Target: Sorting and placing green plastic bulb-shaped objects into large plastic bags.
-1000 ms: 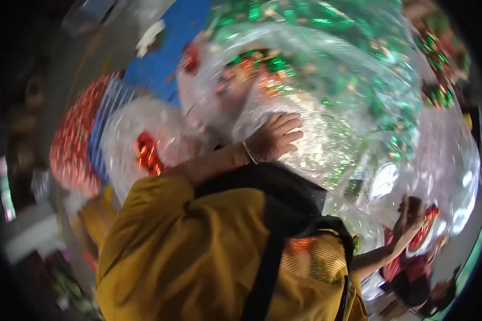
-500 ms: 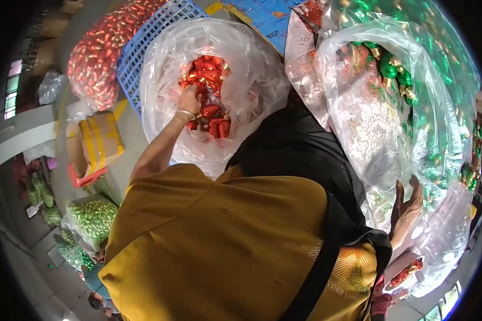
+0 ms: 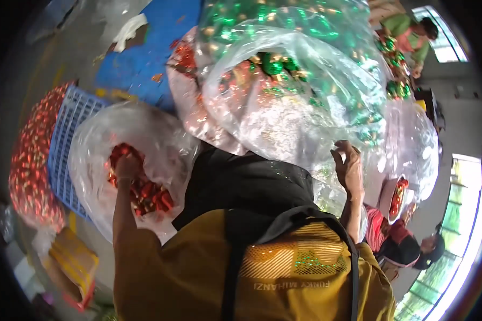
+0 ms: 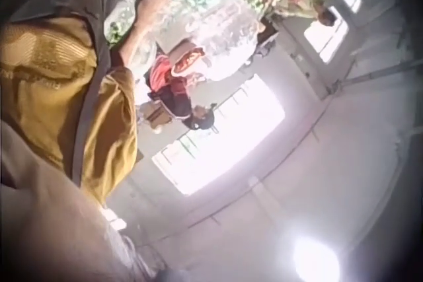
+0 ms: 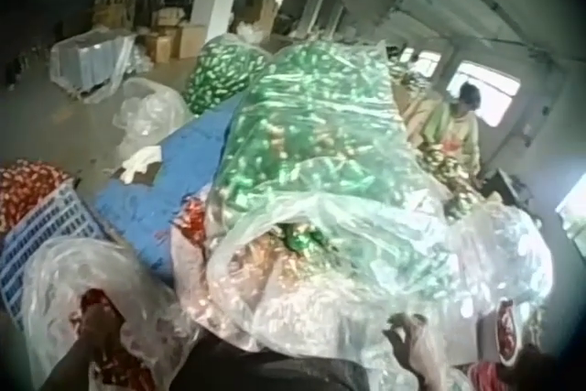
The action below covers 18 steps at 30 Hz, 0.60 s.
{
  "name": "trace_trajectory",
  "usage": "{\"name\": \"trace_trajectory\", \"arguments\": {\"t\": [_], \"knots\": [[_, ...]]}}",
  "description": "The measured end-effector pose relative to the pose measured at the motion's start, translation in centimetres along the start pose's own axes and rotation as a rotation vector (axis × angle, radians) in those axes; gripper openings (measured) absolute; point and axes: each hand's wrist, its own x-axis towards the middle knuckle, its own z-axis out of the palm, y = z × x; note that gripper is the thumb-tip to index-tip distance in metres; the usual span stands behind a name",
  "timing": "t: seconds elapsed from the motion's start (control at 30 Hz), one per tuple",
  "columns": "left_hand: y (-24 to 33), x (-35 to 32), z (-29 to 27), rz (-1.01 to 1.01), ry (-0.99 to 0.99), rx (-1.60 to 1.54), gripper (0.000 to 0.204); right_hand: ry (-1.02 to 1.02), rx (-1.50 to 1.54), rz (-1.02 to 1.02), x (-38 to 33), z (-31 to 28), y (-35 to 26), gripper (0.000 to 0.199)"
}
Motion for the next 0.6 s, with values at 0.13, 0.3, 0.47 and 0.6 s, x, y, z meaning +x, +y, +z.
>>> {"name": "trace_trajectory", "arguments": {"t": [0.13, 0.3, 0.47, 0.6], "knots": [[-0.1, -4.9, -11.6, -0.219, 0.808, -1.369, 0.008, 0.024, 0.074, -0.098, 0.0, -0.5, -1.0, 0.025], [10.2, -4.8, -37.1, 0.188, 1.041, -1.026, 0.018, -0.018, 0.128, -0.275, -0.3, -1.1, -3.4, 0.028], [19.7, 5.3, -48.3, 0.719, 1.174, -0.027, 0.027, 0.36, 0.23, -0.226, -4.1, -3.7, -1.9, 0.037], [23.2, 13.1, -50.8, 0.578, 0.837, 0.092, 0.029, 0.475, 0.278, 0.07, -11.4, -2.0, 7.0, 0.039]]}}
